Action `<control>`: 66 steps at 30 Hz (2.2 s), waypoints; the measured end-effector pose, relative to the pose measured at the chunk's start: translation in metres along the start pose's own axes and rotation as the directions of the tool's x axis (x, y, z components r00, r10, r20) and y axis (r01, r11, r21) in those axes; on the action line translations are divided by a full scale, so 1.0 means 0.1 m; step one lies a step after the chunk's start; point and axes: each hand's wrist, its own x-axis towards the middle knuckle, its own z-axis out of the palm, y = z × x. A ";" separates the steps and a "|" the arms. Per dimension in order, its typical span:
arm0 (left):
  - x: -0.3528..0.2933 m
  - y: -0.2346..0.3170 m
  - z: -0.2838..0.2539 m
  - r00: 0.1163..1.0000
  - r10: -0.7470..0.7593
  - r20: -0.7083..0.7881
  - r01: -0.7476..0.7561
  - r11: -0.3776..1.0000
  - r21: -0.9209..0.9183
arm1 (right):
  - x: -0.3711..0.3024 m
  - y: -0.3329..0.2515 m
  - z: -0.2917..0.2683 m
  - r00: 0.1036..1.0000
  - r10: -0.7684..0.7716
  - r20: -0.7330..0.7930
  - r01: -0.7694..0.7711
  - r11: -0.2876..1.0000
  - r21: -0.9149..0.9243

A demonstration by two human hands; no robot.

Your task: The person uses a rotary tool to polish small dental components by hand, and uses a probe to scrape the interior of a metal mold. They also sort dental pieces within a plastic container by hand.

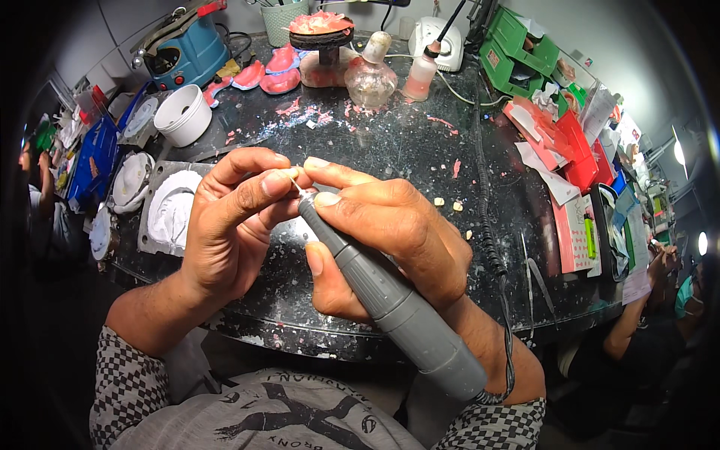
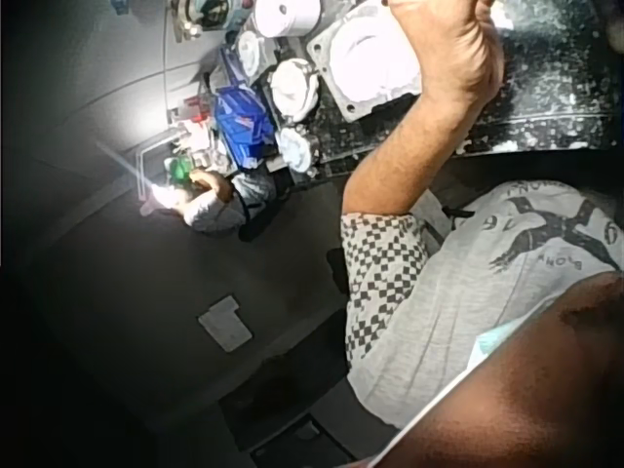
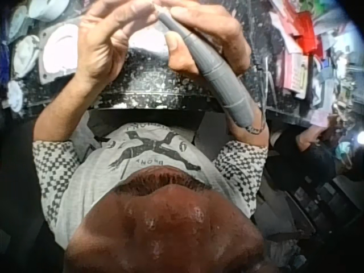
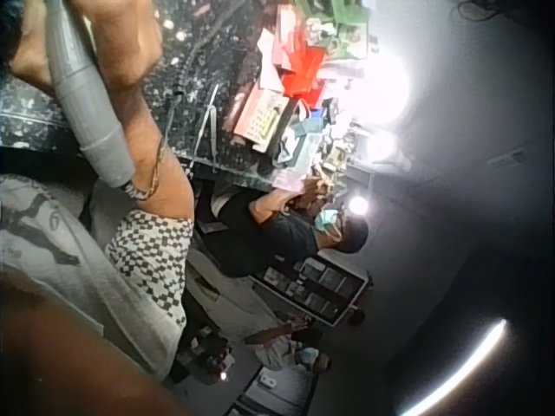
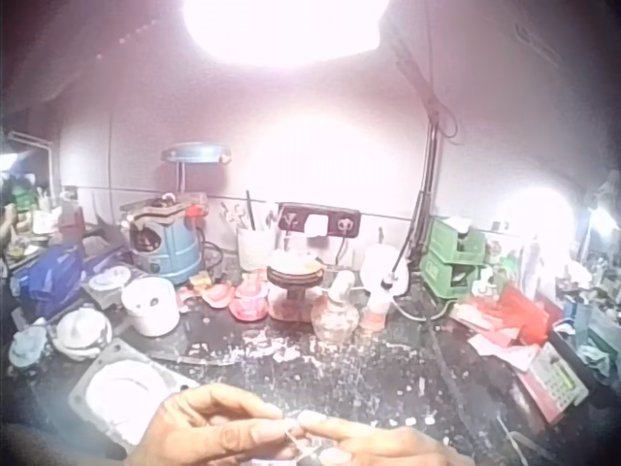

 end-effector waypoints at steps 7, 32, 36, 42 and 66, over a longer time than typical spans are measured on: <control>0.01 -0.01 -0.01 1.000 0.008 0.004 -0.008 1.000 0.016 | 0.00 0.01 -0.01 1.000 -0.018 0.015 0.018 1.000 -0.002; 0.02 -0.05 -0.04 0.967 0.201 0.155 -0.238 0.930 0.279 | 0.00 -0.34 -0.15 0.891 0.436 0.128 -0.453 0.877 0.161; 0.01 -0.04 -0.03 0.968 0.201 0.152 -0.240 0.921 0.308 | 0.02 -0.32 -0.17 0.896 0.417 0.155 -0.438 0.888 0.143; 0.03 -0.05 -0.01 0.960 0.214 0.178 -0.262 0.910 0.320 | 0.01 -0.16 -0.12 0.973 0.232 -0.010 -0.228 0.960 0.164; 0.01 -0.09 0.02 0.984 0.049 0.174 -0.140 0.813 0.565 | 0.22 0.11 -0.62 0.959 0.163 -0.232 -0.230 0.927 -0.297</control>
